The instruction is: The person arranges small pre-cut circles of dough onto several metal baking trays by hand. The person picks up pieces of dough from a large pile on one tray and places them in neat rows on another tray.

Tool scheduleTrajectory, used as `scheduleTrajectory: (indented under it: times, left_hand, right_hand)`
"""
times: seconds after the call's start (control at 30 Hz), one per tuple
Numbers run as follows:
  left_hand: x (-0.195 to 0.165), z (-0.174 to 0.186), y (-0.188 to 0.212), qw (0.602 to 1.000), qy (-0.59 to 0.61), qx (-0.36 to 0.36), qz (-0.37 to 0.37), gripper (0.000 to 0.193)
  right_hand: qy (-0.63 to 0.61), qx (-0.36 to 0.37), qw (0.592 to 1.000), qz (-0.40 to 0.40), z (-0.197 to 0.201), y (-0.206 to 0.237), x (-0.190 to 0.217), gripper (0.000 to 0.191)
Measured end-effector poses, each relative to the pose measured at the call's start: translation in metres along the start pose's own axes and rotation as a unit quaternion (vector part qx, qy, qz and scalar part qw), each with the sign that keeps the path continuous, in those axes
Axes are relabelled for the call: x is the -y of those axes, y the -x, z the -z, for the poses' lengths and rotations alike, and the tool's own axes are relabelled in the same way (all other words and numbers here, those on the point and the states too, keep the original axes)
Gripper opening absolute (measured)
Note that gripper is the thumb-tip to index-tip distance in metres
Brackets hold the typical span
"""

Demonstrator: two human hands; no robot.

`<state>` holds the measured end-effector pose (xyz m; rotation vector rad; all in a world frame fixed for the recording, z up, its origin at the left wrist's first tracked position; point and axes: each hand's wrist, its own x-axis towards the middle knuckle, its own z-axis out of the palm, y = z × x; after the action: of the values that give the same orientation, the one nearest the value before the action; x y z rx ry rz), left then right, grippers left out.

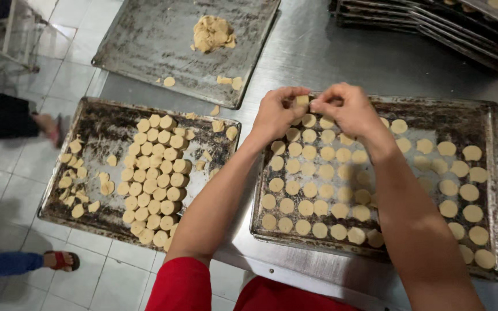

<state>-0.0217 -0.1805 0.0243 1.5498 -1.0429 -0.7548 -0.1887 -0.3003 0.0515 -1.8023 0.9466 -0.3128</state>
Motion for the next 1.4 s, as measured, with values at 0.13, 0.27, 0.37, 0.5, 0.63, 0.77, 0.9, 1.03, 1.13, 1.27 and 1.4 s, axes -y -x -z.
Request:
scheduleTrajectory:
  times: [0.13,0.27,0.37,0.5,0.63,0.77,0.9,1.03,1.13,1.27,1.4]
  left_hand:
    - [-0.007,-0.014,-0.001,0.998,0.038,0.029,0.032,0.036]
    - [-0.010,-0.025,-0.005,0.998,0.013,0.041,0.049,0.036]
    - [-0.012,-0.031,-0.008,0.997,0.018,0.044,0.053,0.036]
    - [-0.014,-0.042,-0.011,0.998,0.023,0.046,0.046,0.036]
    - [-0.017,-0.059,-0.015,0.994,0.061,0.068,0.067,0.037]
    - [-0.019,-0.075,-0.018,0.996,0.061,0.066,0.022,0.036]
    - [-0.020,-0.097,-0.025,0.985,0.119,0.107,0.066,0.039]
    - [-0.015,-0.114,-0.031,0.996,0.037,0.071,0.045,0.037]
    - [-0.010,-0.122,-0.032,0.998,0.013,0.060,-0.018,0.037]
    - [-0.013,-0.129,-0.032,0.997,0.034,0.063,-0.032,0.041]
    - [-0.025,-0.136,-0.032,0.998,0.003,0.062,-0.018,0.035]
  right_hand:
    - [0.061,-0.019,0.991,0.114,0.008,-0.003,-0.010,0.018]
    - [0.021,0.015,0.992,0.127,0.020,-0.002,-0.021,0.018]
    - [0.096,-0.019,0.988,0.120,0.030,0.000,-0.026,0.021]
    - [0.169,-0.063,0.982,0.058,0.041,0.001,-0.032,0.028]
    - [0.072,-0.004,0.991,0.113,0.054,0.002,-0.041,0.021]
    - [0.178,-0.066,0.978,0.081,0.073,0.006,-0.053,0.021]
    - [0.044,-0.003,0.996,0.078,0.088,0.008,-0.067,0.019]
    - [0.167,-0.044,0.981,0.087,0.104,0.010,-0.080,0.016]
    - [0.270,-0.098,0.953,0.095,0.114,0.015,-0.084,0.021]
    - [0.102,-0.041,0.992,0.068,0.118,0.022,-0.080,0.026]
    - [0.130,-0.058,0.985,0.098,0.119,0.024,-0.079,0.023]
